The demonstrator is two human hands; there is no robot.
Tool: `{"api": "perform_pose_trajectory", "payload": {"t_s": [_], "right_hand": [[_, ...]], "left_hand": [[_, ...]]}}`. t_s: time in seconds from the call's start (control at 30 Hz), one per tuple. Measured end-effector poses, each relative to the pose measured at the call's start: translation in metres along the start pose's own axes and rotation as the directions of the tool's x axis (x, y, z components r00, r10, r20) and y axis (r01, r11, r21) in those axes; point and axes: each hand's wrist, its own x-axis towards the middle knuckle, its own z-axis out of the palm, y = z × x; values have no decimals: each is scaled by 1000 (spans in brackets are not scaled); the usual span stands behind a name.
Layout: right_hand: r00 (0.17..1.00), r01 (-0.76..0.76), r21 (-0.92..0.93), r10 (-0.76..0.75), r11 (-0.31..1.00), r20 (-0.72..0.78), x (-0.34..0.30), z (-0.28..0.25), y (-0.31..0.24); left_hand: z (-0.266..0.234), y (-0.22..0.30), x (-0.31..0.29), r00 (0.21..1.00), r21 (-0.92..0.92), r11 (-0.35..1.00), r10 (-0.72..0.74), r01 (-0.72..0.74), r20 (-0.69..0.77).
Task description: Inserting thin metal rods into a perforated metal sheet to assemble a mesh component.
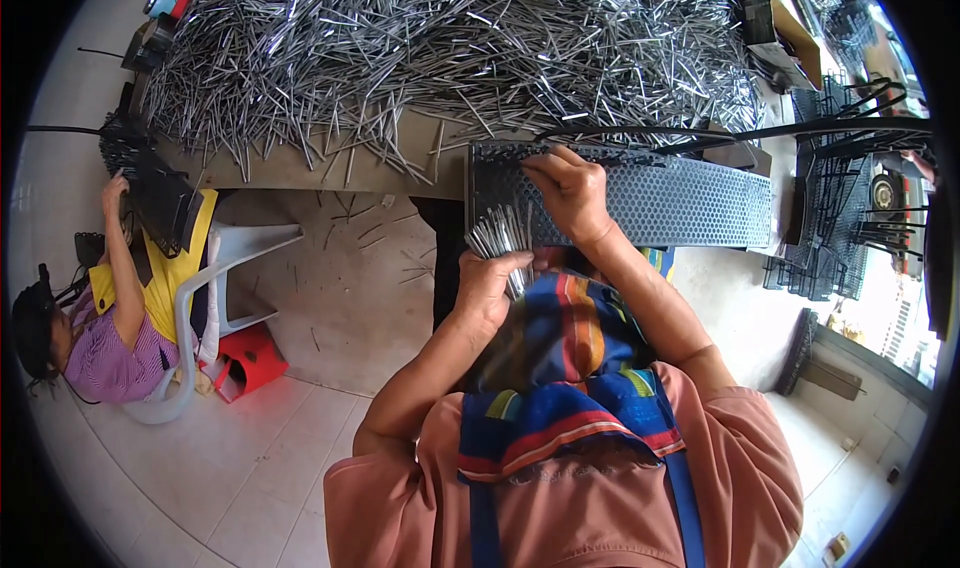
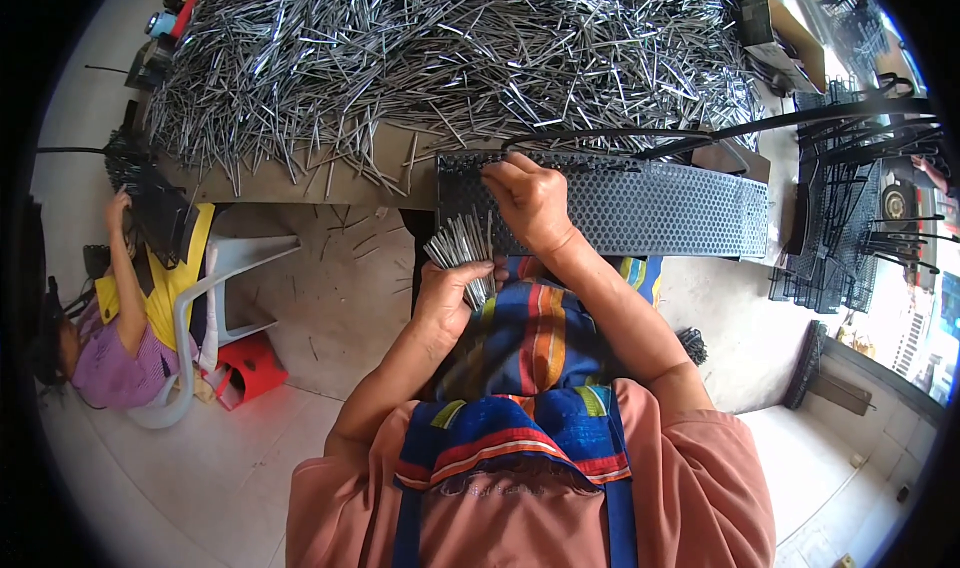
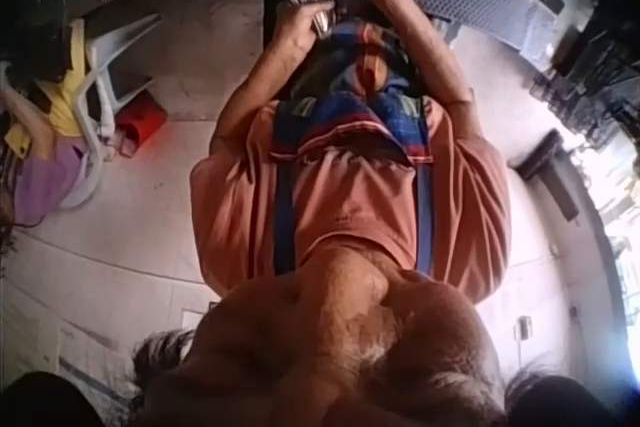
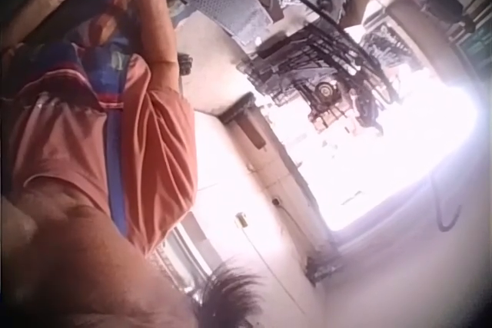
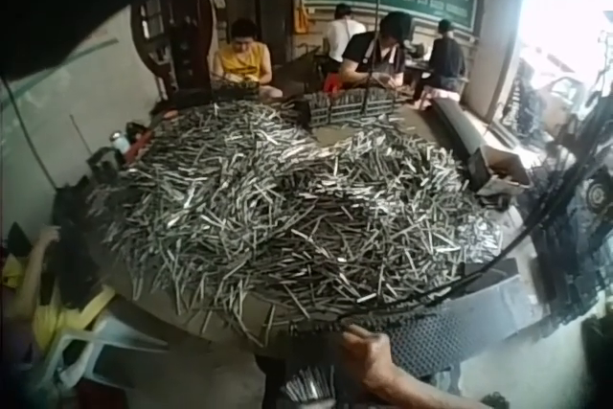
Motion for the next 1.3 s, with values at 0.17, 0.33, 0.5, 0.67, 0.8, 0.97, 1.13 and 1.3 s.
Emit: {"api": "perform_pose_trajectory", "payload": {"t_s": [0.17,0.33,0.5,0.67,0.8,0.97,1.13,1.3], "right_hand": [[833,-454,179,343,873,434,-19,-16,1],[630,-773,327,597,544,496,-18,-31,-13],[863,-354,637,502,685,-61,-11,-25,2],[963,-75,328,154,942,-222,2,-20,8],[969,-52,292,119,955,-218,3,-18,9],[963,-125,368,202,921,-178,0,-14,11],[972,-123,306,177,944,-155,-1,-11,9],[969,-172,283,214,944,-126,-5,-10,16]], "left_hand": [[10,2,-3,1000,-37,999,5,-4,3],[10,-4,-5,995,-28,994,102,-102,-1],[5,-4,-6,998,97,994,47,-42,-45],[16,2,-9,999,112,994,25,-20,-44],[14,3,-4,999,88,996,6,-3,-36],[19,5,-4,999,63,998,9,-6,-44],[18,6,-2,999,72,997,-18,20,-28],[19,7,-1,1000,60,998,-23,24,-6]]}}
